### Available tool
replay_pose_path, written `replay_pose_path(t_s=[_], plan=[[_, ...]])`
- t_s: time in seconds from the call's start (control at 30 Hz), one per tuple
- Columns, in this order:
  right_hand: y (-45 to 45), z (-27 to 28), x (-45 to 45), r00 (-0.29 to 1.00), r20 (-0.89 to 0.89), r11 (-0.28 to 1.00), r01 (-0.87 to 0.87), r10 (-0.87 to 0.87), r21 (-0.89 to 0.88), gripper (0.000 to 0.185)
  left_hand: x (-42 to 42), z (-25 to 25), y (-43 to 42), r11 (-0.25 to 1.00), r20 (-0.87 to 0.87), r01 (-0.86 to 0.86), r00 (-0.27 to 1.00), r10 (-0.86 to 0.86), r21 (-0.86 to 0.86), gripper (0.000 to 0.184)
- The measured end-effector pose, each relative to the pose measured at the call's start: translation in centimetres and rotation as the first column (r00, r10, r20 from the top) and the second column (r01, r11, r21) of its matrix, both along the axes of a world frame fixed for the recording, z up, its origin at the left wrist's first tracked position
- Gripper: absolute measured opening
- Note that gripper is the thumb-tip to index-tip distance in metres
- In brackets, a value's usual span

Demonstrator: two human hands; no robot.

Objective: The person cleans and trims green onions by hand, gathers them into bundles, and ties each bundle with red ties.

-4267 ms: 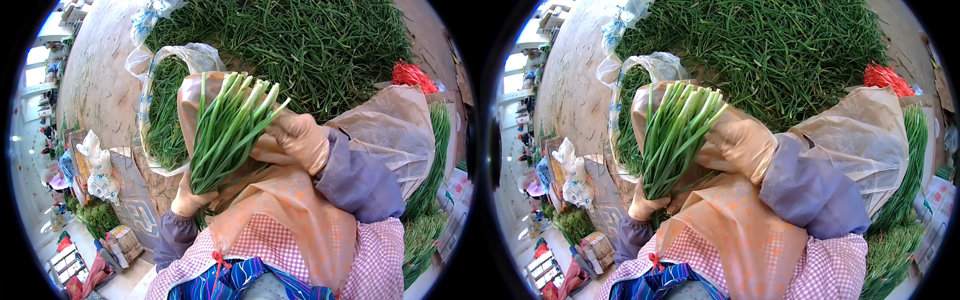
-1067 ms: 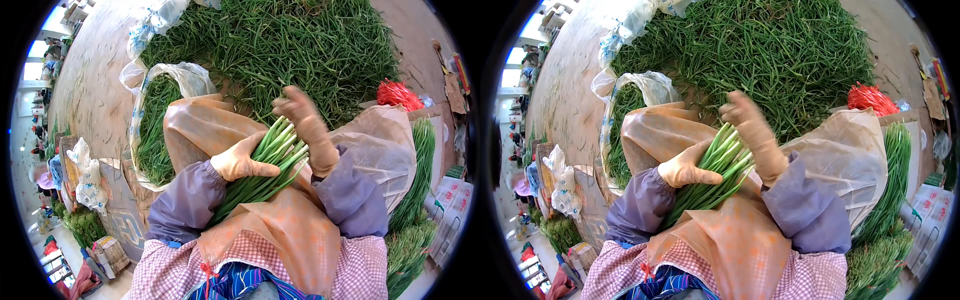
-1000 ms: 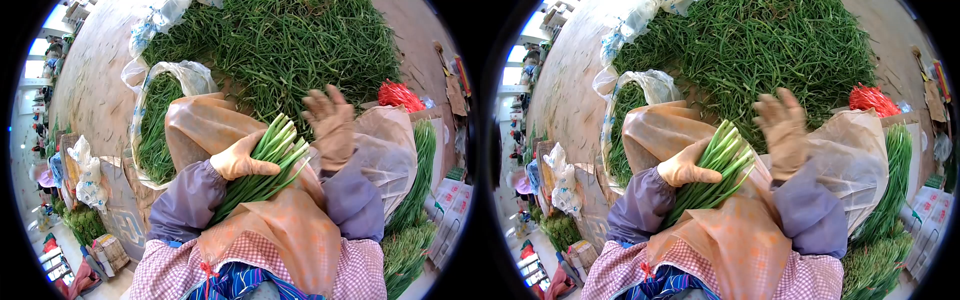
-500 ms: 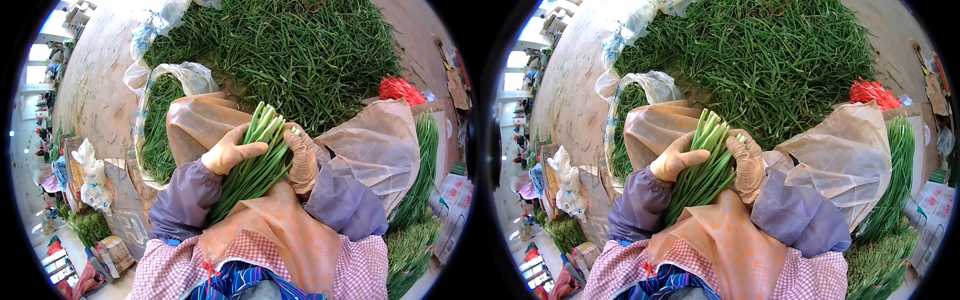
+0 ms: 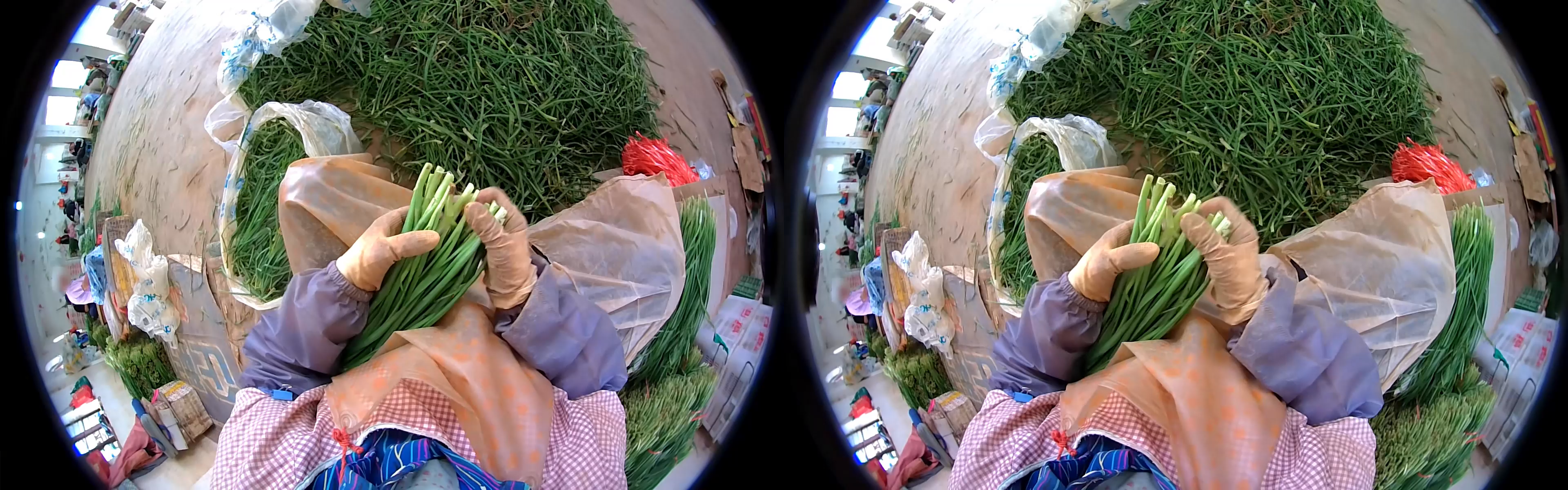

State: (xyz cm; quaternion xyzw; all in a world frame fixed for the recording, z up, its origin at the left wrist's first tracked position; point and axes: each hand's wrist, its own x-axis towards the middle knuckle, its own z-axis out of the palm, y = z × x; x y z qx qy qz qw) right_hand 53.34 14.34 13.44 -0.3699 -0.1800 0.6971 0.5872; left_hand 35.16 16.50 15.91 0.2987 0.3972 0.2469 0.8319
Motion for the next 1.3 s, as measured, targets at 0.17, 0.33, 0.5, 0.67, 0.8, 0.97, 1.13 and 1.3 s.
replay_pose_path(t_s=[0.17, 0.33, 0.5, 0.67, 0.8, 0.97, 1.13, 1.3], plan=[[2.0, 1.7, 3.4, 0.744, 0.647, 0.906, -0.145, -0.165, 0.398, 0.034, 0.5, 0.0, -0.6, 0.989, 0.123, -0.117, 0.984, 0.128, -0.091, 0.061], [2.7, 2.5, 2.0, 0.358, 0.933, 0.828, -0.510, -0.043, 0.234, 0.031, 0.3, -0.6, -0.7, 0.986, 0.119, -0.137, 0.982, 0.147, -0.092, 0.060], [2.7, 1.0, 1.4, 0.730, 0.672, 0.852, -0.425, 0.122, 0.307, 0.016, -0.5, -0.8, -0.9, 0.984, 0.168, -0.142, 0.973, 0.158, -0.105, 0.062], [4.0, 3.3, 2.8, 0.839, 0.544, 0.923, -0.191, -0.023, 0.334, 0.004, 0.0, -0.6, -0.8, 0.993, 0.159, -0.101, 0.981, 0.110, -0.061, 0.073], [9.7, 5.9, 10.1, 0.803, 0.397, 0.863, 0.264, -0.445, 0.431, 0.016, -0.2, -0.7, -0.8, 0.995, 0.139, -0.088, 0.986, 0.093, -0.045, 0.077], [14.0, 3.6, 21.9, 0.112, 0.815, 0.807, 0.273, -0.568, 0.524, 0.020, -0.6, -0.4, -0.6, 0.997, 0.172, -0.074, 0.982, 0.079, -0.034, 0.076], [5.7, 5.2, 6.4, 0.241, 0.937, 0.654, -0.671, -0.251, 0.348, 0.033, -0.4, -0.9, -0.6, 0.996, 0.163, -0.046, 0.985, 0.059, -0.079, 0.074], [5.1, 3.2, 1.9, 0.610, 0.647, 0.800, -0.600, 0.457, 0.000, 0.016, -0.5, -0.8, -0.7, 0.996, 0.196, -0.074, 0.977, 0.084, -0.058, 0.073]])
